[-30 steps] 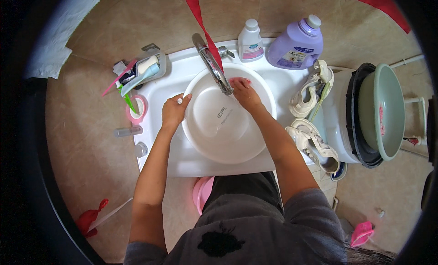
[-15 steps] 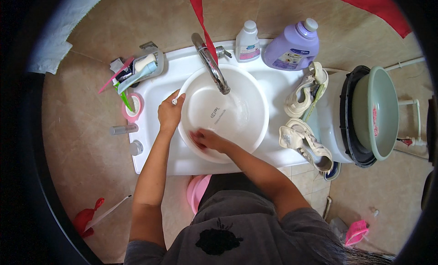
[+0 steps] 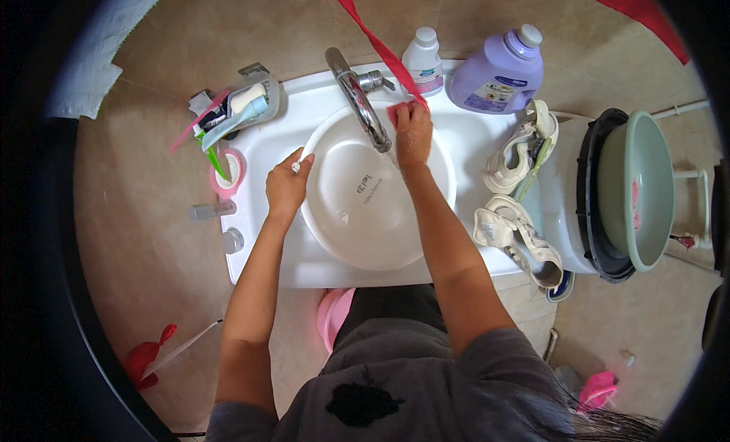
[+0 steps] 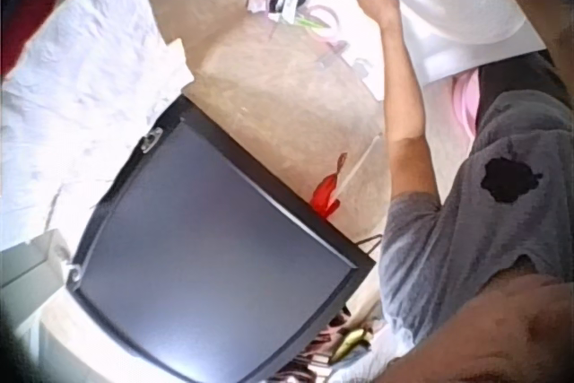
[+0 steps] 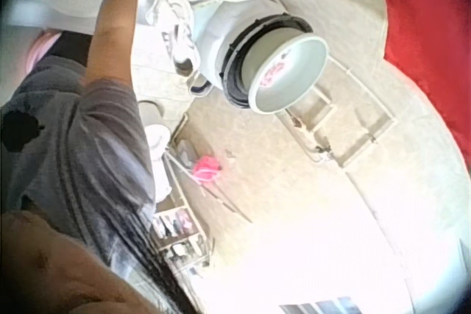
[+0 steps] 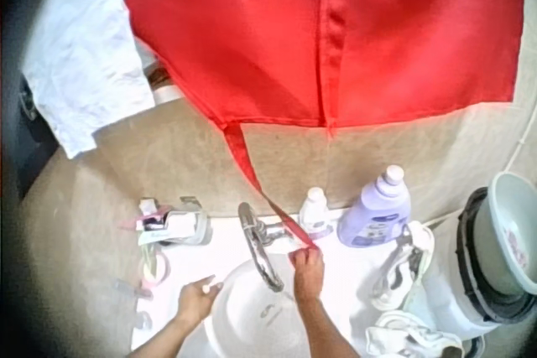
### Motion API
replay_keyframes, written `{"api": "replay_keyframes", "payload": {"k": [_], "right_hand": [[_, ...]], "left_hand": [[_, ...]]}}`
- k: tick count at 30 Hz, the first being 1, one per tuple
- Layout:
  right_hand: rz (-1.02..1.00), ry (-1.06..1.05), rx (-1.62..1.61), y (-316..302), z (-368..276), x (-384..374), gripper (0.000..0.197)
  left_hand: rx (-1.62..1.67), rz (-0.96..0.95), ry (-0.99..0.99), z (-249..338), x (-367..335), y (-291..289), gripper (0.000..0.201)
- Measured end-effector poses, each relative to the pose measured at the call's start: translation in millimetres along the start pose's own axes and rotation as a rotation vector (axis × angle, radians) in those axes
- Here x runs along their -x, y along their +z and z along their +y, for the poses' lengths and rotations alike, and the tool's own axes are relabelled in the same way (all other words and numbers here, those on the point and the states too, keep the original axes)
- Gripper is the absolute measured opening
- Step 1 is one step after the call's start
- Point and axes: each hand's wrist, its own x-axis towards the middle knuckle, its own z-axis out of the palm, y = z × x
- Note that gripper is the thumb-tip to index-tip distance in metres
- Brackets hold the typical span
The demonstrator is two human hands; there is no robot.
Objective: The person scrubs a pair of white sneakers with a brush and water in a bathroom sink, rinses them, and places them on the sink edge. The person then washes their hands and cleans the sink basin with a sponge.
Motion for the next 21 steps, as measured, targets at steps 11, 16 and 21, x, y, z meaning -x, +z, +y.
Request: {"api": "replay_keyframes", "payload": {"k": [11, 16, 21], "right_hand": [[-0.827, -0.104, 0.778, -73, 20, 126, 0.029], [-1.617, 0.286, -0.686, -55, -51, 135, 0.026], [-1.315, -0.157, -0.824, -31, -67, 140, 0.011]], "left_hand": [[0.011, 0.05, 0.009, 10, 6, -1, 0.042], [0.021, 0.051, -0.014, 6, 8, 1, 0.045], [0.027, 0.033, -0.017, -14, 9, -6, 0.047]]}}
